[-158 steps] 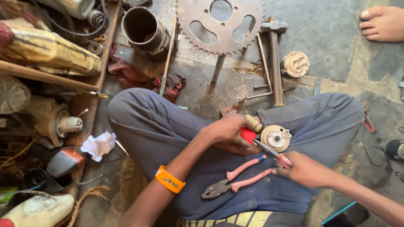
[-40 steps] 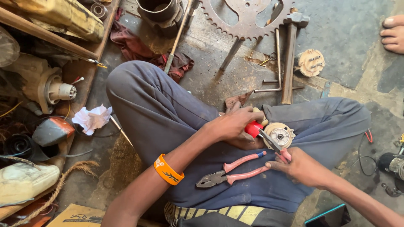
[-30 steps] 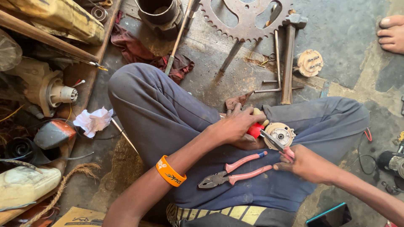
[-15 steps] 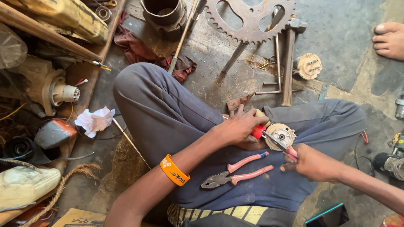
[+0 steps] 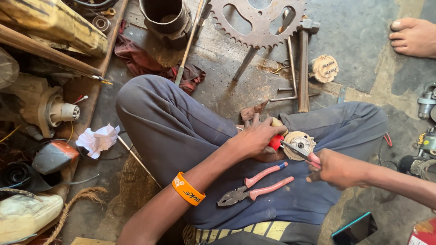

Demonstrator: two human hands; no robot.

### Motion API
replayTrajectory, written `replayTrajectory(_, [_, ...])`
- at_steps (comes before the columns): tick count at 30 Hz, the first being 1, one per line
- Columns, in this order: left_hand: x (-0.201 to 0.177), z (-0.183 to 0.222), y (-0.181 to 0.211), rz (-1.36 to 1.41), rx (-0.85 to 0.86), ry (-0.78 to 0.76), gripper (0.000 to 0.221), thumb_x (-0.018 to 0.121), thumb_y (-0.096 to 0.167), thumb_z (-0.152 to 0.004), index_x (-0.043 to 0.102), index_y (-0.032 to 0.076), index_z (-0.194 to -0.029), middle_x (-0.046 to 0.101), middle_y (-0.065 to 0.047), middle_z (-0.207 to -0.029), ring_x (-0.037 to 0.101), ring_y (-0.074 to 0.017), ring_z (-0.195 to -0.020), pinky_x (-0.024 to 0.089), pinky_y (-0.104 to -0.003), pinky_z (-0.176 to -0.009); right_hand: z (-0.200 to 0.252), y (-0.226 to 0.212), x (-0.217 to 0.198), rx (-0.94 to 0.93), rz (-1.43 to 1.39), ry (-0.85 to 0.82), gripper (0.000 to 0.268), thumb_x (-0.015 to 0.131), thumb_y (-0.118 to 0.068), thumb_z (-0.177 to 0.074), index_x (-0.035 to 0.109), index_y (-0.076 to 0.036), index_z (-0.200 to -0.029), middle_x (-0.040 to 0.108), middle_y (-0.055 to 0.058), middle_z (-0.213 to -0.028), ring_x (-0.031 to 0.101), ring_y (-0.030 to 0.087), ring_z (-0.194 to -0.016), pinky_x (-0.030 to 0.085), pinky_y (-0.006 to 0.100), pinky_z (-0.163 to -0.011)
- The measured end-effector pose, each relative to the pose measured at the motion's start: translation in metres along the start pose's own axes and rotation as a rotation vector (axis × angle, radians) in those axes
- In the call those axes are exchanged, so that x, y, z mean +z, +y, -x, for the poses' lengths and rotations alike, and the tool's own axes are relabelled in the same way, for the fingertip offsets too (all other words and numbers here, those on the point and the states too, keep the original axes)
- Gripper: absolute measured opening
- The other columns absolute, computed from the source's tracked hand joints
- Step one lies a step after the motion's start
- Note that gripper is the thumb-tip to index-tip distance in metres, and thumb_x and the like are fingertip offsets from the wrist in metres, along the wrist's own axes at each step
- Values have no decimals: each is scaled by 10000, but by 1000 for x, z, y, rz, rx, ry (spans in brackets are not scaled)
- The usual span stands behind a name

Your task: The person sits on the floor and assembles a small motor. They pick up a red cylindrical component and a beige housing, then insert the red part into the housing. They use pliers to adjust or secure a component inside the assembly.

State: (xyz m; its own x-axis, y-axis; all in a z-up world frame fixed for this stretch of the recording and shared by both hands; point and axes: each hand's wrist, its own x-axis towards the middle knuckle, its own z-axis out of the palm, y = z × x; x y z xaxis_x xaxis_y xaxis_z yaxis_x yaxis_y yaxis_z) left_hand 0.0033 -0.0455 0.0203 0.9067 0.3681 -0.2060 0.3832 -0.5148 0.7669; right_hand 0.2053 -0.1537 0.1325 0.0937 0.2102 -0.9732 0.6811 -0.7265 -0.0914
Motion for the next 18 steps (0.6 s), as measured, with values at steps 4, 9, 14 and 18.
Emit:
replayTrajectory(4, [1,1,1,-19,15,22,793,888,275,-712,534,278,-1422,513,-137,-1327,471,-463,-1218,401,-689,-997,-2,2,0,-12,-23,-16,447,818,-171,-854,412,-54,-707,430,21,-548,415,152,-431,345,375,-428])
replayTrajectory(9, [6,2,0,-33,9,10,775,884,274,-727,530,273,-1417,509,-155,-1313,470,-472,-1214,411,-689,-970,-3,0,-4,5,-37,-40,452,813,-150,-850,393,-53,-713,420,22,-559,418,159,-432,336,374,-418])
replayTrajectory(14, [2,0,-6,3,90,103,760,872,270,-693,561,261,-1387,551,-148,-1292,490,-492,-1188,400,-684,-976,-9,5,-13,53,-77,-106,274,772,-245,-903,548,-89,-887,584,11,-748,543,141,-562,470,322,-487])
replayTrajectory(18, [-1,-4,-12,51,78,70,642,840,220,-697,620,234,-1300,566,-161,-1238,493,-479,-1184,398,-636,-1001,-32,26,19,-109,-230,-140,338,629,-346,-972,673,-13,-1009,783,122,-854,731,196,-650,612,319,-571])
